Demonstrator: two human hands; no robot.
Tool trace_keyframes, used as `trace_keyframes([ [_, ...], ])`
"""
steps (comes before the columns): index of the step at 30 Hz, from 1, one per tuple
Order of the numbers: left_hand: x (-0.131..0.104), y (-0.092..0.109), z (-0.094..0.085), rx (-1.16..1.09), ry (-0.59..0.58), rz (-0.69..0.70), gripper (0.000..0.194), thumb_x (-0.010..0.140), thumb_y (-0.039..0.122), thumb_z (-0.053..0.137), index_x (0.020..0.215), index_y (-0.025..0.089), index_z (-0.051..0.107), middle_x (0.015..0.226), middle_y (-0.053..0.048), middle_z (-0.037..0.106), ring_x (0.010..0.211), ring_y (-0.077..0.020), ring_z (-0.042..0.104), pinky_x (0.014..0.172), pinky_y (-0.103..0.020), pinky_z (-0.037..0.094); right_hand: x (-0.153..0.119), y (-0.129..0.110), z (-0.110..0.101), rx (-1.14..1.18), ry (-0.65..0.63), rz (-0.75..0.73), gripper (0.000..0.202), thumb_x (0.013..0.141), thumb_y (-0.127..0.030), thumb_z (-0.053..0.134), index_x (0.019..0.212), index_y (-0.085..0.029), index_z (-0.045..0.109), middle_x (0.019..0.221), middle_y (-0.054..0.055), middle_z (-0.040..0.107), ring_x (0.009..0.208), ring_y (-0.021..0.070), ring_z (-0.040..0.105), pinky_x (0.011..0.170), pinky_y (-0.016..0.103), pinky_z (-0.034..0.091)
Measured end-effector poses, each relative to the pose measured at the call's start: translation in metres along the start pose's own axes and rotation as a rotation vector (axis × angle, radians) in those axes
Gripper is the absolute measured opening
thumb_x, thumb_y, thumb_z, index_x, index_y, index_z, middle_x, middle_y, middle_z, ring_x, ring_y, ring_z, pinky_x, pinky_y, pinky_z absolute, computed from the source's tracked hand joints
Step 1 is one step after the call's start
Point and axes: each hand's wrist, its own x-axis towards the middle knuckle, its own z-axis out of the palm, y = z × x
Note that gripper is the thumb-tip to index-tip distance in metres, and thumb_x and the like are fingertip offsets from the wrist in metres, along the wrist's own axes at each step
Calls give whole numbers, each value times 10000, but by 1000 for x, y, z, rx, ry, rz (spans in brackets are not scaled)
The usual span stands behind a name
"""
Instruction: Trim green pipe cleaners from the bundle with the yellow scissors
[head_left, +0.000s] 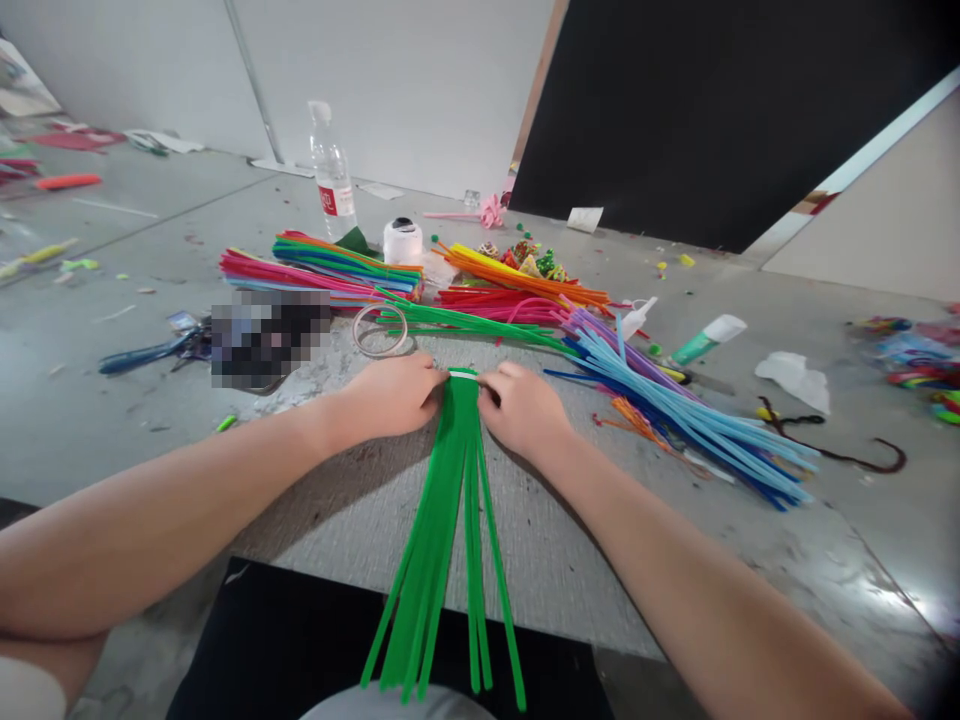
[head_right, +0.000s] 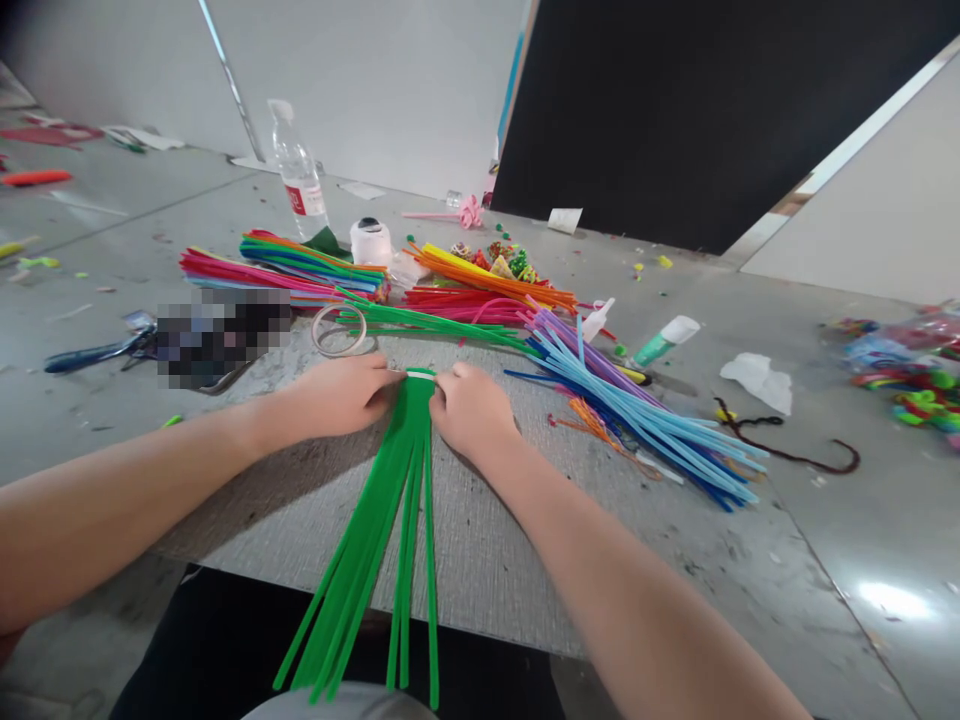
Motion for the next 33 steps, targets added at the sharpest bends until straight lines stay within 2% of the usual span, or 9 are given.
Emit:
trace_keyframes([
  [6,2,-1,-10,-143,-41,-163,291,917,293,591,1110,211,793,940,-101,768,898,-256,721,757,-321,519,-1,-1,-10,-9,-34,144,277,992,-261,552,955,-203,821,992,115,765,845,240,661,629,347,344],
  [10,0,-2,-15,-99,-59,-240,289,921,316,555,1019,195,799,921,-119,775,871,-287,728,700,-347,493,-2,-2,-16,-44,-80,200,267,989,-271,562,866,-205,790,910,115,766,797,241,652,609,347,308],
  [12,-2,-2,-14,-53,-52,-209,286,930,321,540,972,180,786,925,-129,764,877,-294,725,700,-357,493,-1,0,-15,-52,-55,183,250,992,-274,560,900,-205,782,946,116,759,810,239,649,622,340,332],
  [14,-2,-1,-11,-8,-11,-118,292,941,306,529,1017,165,774,992,-141,745,923,-296,719,732,-365,508,-1,1,-11,-65,-2,97,242,999,-269,552,976,-191,780,1013,127,740,878,246,648,677,337,390],
  [18,2,2,-5,58,71,89,474,956,243,508,1399,176,665,1149,-154,673,993,-297,697,790,-388,528,2,3,-2,-64,45,-171,326,990,-203,527,1210,-138,758,1093,152,684,1030,274,608,861,362,464],
  [20,5,3,-2,93,52,118,502,964,232,499,1442,186,646,1142,-159,652,985,-304,692,796,-405,529,3,2,0,-63,31,-235,376,980,-173,514,1265,-121,754,1082,157,664,1030,285,584,890,384,468],
  [23,7,2,0,113,25,117,471,980,233,479,1405,188,679,1096,-154,641,965,-309,687,795,-421,524,3,1,0,-66,13,-241,405,985,-175,503,1291,-114,763,1049,159,648,992,293,560,884,405,472],
  [28,5,-2,1,76,57,87,437,998,281,488,1363,164,698,1114,-155,634,918,-280,673,765,-397,513,1,4,0,-29,20,-270,417,1004,-193,501,1328,-103,747,1070,170,654,1014,296,559,930,421,478],
  [33,4,-3,2,32,34,86,425,1016,302,461,1314,141,717,1075,-152,636,905,-282,664,784,-414,519,1,5,2,-36,16,-240,430,997,-195,508,1341,-96,747,1086,175,649,1026,302,559,936,425,478],
])
